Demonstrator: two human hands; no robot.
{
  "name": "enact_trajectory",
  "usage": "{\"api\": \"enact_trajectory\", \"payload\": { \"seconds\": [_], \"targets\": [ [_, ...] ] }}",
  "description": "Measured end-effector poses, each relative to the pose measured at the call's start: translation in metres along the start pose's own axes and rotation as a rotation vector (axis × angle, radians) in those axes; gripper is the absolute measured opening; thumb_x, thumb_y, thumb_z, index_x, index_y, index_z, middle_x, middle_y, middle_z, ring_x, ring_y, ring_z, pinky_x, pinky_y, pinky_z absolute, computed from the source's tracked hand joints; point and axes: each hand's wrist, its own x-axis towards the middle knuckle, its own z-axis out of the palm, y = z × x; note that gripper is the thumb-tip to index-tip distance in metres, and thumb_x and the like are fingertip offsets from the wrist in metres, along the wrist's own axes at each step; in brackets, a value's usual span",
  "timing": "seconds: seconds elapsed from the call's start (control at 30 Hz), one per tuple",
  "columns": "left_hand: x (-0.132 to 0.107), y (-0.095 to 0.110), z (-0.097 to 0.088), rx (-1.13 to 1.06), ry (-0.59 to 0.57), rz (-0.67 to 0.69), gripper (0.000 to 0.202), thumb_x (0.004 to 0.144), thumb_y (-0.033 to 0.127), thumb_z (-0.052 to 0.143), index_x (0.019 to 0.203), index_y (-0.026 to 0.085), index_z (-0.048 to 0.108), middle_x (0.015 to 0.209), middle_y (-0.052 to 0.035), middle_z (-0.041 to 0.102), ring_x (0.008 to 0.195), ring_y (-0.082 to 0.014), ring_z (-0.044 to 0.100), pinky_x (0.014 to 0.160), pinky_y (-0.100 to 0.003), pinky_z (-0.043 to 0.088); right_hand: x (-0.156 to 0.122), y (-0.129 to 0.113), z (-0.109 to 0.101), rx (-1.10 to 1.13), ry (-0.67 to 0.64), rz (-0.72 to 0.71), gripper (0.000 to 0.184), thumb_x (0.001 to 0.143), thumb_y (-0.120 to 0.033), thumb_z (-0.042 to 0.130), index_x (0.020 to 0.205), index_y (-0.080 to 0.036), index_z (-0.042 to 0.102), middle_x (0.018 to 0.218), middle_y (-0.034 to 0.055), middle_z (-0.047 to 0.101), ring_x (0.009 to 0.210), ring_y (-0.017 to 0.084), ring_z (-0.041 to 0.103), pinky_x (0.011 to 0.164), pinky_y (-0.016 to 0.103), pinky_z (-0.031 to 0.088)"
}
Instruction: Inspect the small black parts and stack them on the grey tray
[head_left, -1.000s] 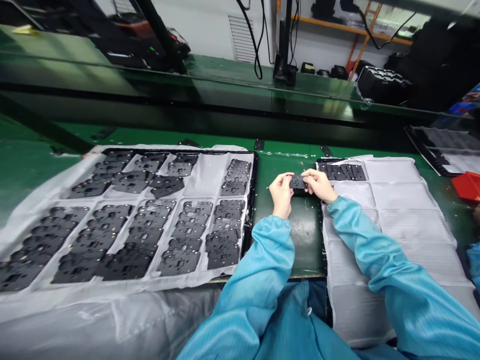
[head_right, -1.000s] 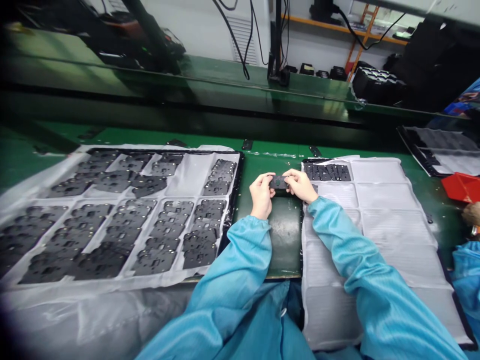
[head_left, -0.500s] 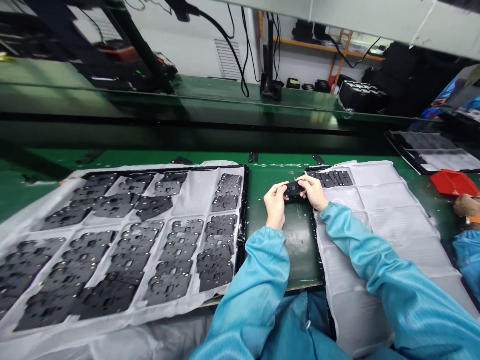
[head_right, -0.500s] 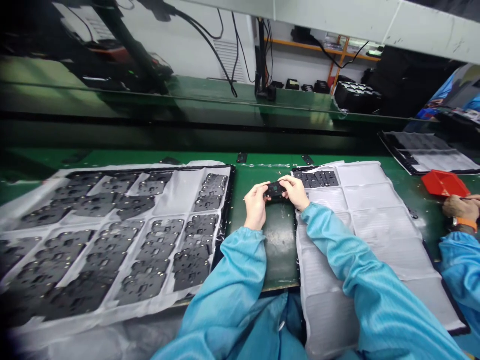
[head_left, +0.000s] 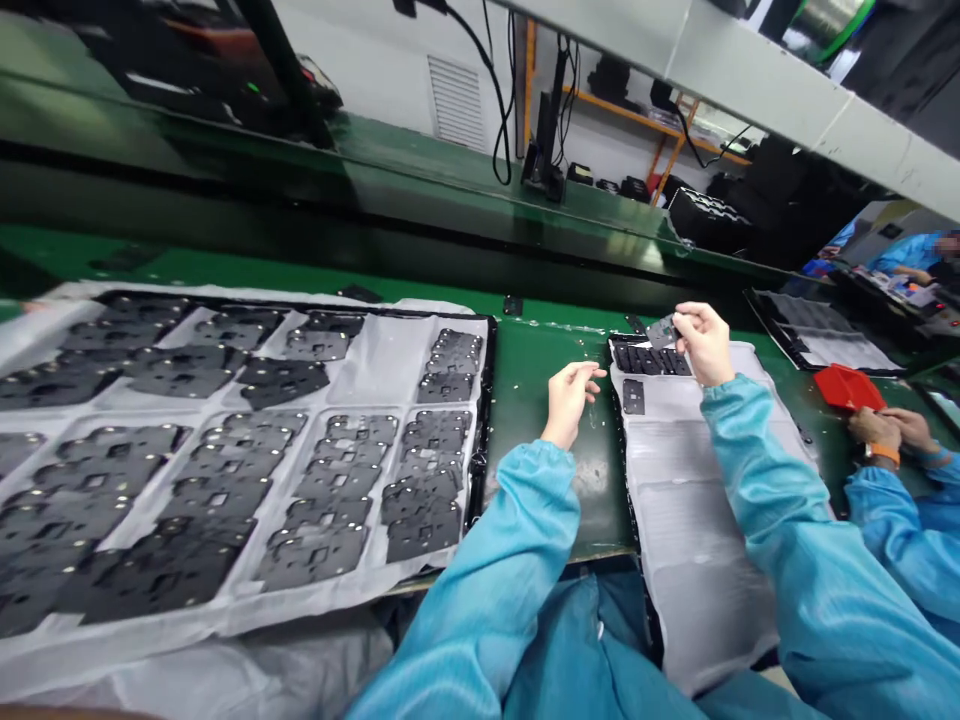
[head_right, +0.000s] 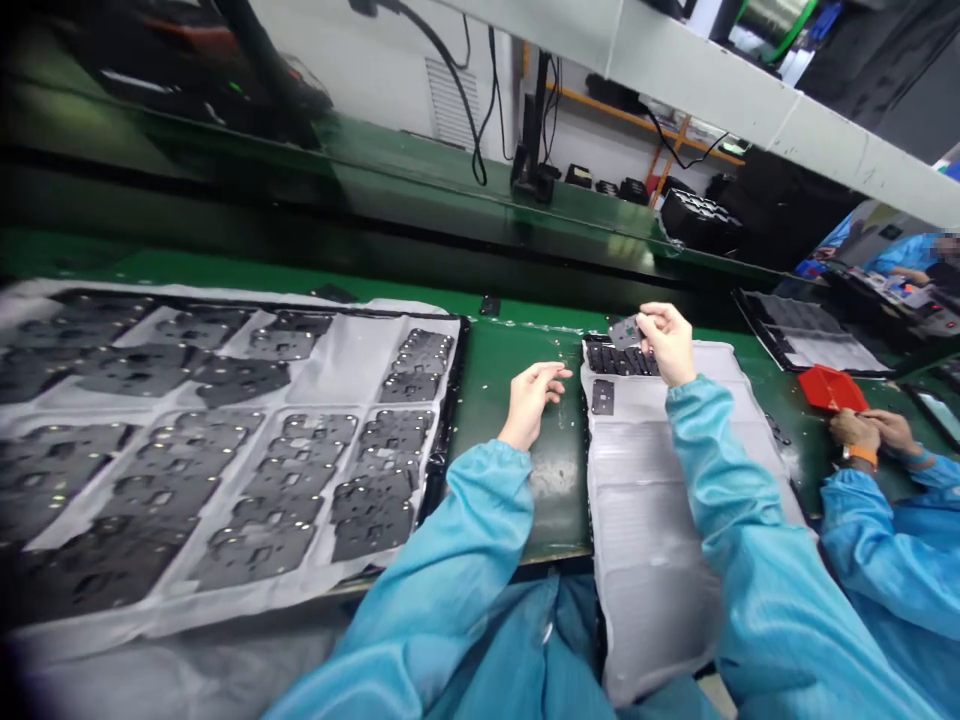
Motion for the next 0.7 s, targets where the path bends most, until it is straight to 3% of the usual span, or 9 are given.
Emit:
{"api": "enact_trajectory", "payload": {
  "seconds": [0.2,0.33,0.4,0.53,0.63,0.7],
  "targets": [
    [0.001,0.002,-0.005,0.023,0.045,-0.001,0.022,0.077,0.026,0.054,0.088,0.011,0.066,0.08,-0.0078,0.069,0.053,-0.0075,0.053,0.042,-0.016,0.037,-0.039,0.045,-0.029,-0.454,-0.418,0.257,0.042,0.076,-0.053,0.068,0.095,-0.016,0.066,0.073,0.002,0.061,0.045,0.009,0.049,0.041,0.022,0.039],
    [0.005,0.001,-0.008,0.025,0.058,-0.006,0.02,0.079,0.022,0.051,0.087,0.011,0.065,0.079,-0.0074,0.069,0.052,-0.0072,0.051,0.041,-0.016,0.036,-0.029,0.038,-0.025,-0.656,-0.626,0.032,0.032,0.082,-0.049,0.062,0.086,-0.018,0.069,0.092,0.006,0.066,0.078,0.017,0.061,0.066,0.029,0.051],
    [0.006,0.0,-0.008,0.029,0.059,-0.004,0.019,0.08,0.021,0.05,0.086,0.011,0.065,0.079,-0.0073,0.069,0.052,-0.0074,0.051,0.04,-0.016,0.036,-0.012,0.025,-0.017,-0.728,-0.652,-0.074,0.03,0.083,-0.047,0.061,0.087,-0.019,0.069,0.097,0.0062,0.066,0.084,0.018,0.061,0.073,0.031,0.05],
    [0.007,0.001,-0.009,0.04,0.062,-0.007,0.017,0.081,0.02,0.051,0.086,0.011,0.065,0.079,-0.0071,0.069,0.052,-0.0078,0.052,0.04,-0.016,0.036,0.017,0.007,-0.003,-0.896,-0.772,-0.018,0.032,0.081,-0.044,0.062,0.102,-0.019,0.067,0.092,0.0044,0.067,0.069,0.015,0.059,0.065,0.029,0.049],
    [0.008,0.003,-0.01,0.046,0.066,0.0,0.018,0.081,0.018,0.05,0.085,0.011,0.065,0.078,-0.007,0.069,0.052,-0.008,0.052,0.04,-0.016,0.035,0.018,0.011,-0.003,-1.033,-0.896,0.005,0.038,0.075,-0.045,0.068,0.101,-0.018,0.067,0.092,0.0053,0.066,0.077,0.018,0.061,0.072,0.03,0.051],
    [0.008,0.004,-0.01,0.05,0.064,0.01,0.017,0.08,0.017,0.05,0.085,0.011,0.065,0.077,-0.0066,0.068,0.052,-0.0081,0.053,0.041,-0.016,0.035,0.009,0.018,-0.012,-1.059,-0.903,0.02,0.045,0.07,-0.048,0.072,0.104,-0.019,0.066,0.098,0.0061,0.066,0.086,0.02,0.061,0.078,0.032,0.051]
  ]
}}
